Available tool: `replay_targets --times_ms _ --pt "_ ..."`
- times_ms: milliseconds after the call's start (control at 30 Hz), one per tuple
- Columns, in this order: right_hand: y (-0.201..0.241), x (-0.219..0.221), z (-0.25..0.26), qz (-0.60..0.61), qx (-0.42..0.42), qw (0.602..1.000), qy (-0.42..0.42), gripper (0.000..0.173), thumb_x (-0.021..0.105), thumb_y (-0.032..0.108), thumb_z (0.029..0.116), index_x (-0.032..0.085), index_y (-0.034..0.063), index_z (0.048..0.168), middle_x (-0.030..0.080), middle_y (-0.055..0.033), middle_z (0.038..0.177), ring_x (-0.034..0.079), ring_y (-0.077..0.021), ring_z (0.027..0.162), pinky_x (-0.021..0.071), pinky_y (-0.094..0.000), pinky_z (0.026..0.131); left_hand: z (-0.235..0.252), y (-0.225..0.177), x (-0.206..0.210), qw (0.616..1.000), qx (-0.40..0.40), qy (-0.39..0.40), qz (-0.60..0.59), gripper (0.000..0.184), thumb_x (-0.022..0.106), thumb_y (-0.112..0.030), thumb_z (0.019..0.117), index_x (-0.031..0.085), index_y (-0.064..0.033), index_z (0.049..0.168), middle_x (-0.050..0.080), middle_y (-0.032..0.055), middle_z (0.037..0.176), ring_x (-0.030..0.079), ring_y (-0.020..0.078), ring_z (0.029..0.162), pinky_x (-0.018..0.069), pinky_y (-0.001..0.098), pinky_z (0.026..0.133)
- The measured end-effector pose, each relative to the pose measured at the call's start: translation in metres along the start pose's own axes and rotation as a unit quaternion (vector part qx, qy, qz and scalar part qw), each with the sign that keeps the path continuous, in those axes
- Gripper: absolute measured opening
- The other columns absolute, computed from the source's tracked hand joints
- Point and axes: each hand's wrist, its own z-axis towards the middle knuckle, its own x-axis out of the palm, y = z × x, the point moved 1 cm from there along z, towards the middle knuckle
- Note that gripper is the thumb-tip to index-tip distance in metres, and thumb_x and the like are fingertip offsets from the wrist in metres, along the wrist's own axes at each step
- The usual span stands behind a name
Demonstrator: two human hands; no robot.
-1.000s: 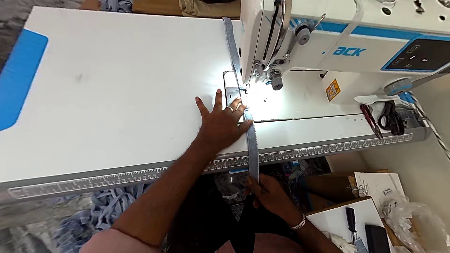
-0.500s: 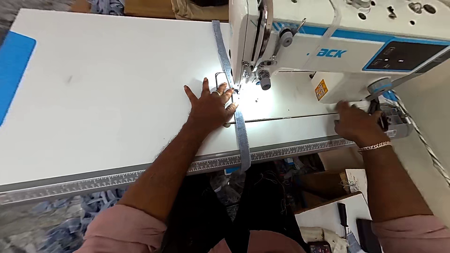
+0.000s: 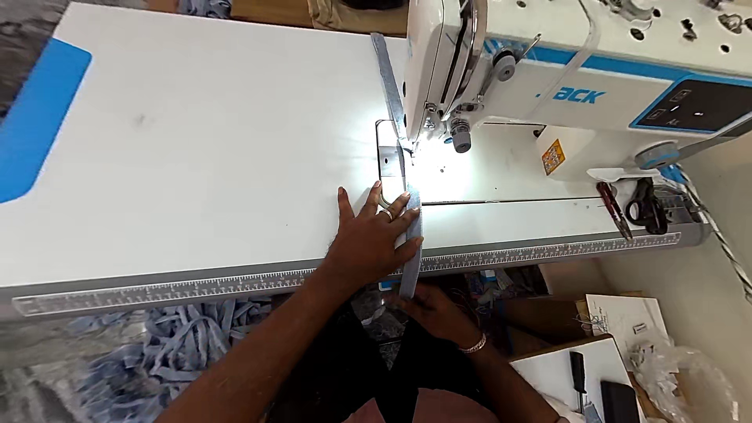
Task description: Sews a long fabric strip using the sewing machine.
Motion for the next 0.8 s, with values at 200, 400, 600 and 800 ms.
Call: replay_targets --times_ms 200,400,600,800 --pt "0.001 0.000 -0.021 0.008 0.054 0.998 0.031 0.024 0.054 0.020 0.1067 0.070 0.0033 0.109 0.074 -0.0024 0.102 0.068 -0.0069 0.088 0.0567 -0.0263 0.082 0.000 0.001 0.002 1.000 0.000 -0.007 -0.002 0.063 0.029 -0.066 0.1018 0.056 -0.0338 0.148 0.047 -0.0052 0.160 0.026 0.0411 0.155 0.0055 0.0851 0.111" --pt "-0.008 0.006 -0.023 0.007 0.067 0.997 0.031 0.024 0.055 0.022 0.1066 0.072 0.0055 0.109 0.073 -0.0004 0.100 0.065 -0.0032 0.081 0.0539 -0.0225 0.075 0.000 0.001 0.003 1.000 -0.005 -0.002 0.006 0.062 0.028 -0.065 0.1023 0.056 -0.0355 0.149 0.046 -0.0061 0.160 0.024 0.0408 0.155 0.0057 0.0848 0.111" --pt "-0.010 0.006 -0.023 -0.001 0.066 0.997 0.035 0.024 0.056 0.023 0.1062 0.073 0.0059 0.109 0.074 -0.0003 0.100 0.065 -0.0031 0.081 0.0539 -0.0226 0.076 0.000 0.000 0.002 1.000 -0.006 -0.002 0.003 0.062 0.028 -0.066 0.1021 0.056 -0.0351 0.148 0.046 -0.0058 0.160 0.025 0.0409 0.155 0.0057 0.0847 0.111" --pt "-0.009 0.006 -0.024 0.007 0.055 0.998 0.030 0.024 0.057 0.024 0.1058 0.072 0.0053 0.109 0.073 -0.0009 0.097 0.064 -0.0038 0.079 0.0542 -0.0224 0.074 0.001 0.000 0.001 1.000 -0.007 0.005 0.003 0.063 0.029 -0.068 0.1014 0.055 -0.0370 0.149 0.046 -0.0060 0.161 0.024 0.0399 0.155 0.0054 0.0845 0.111"
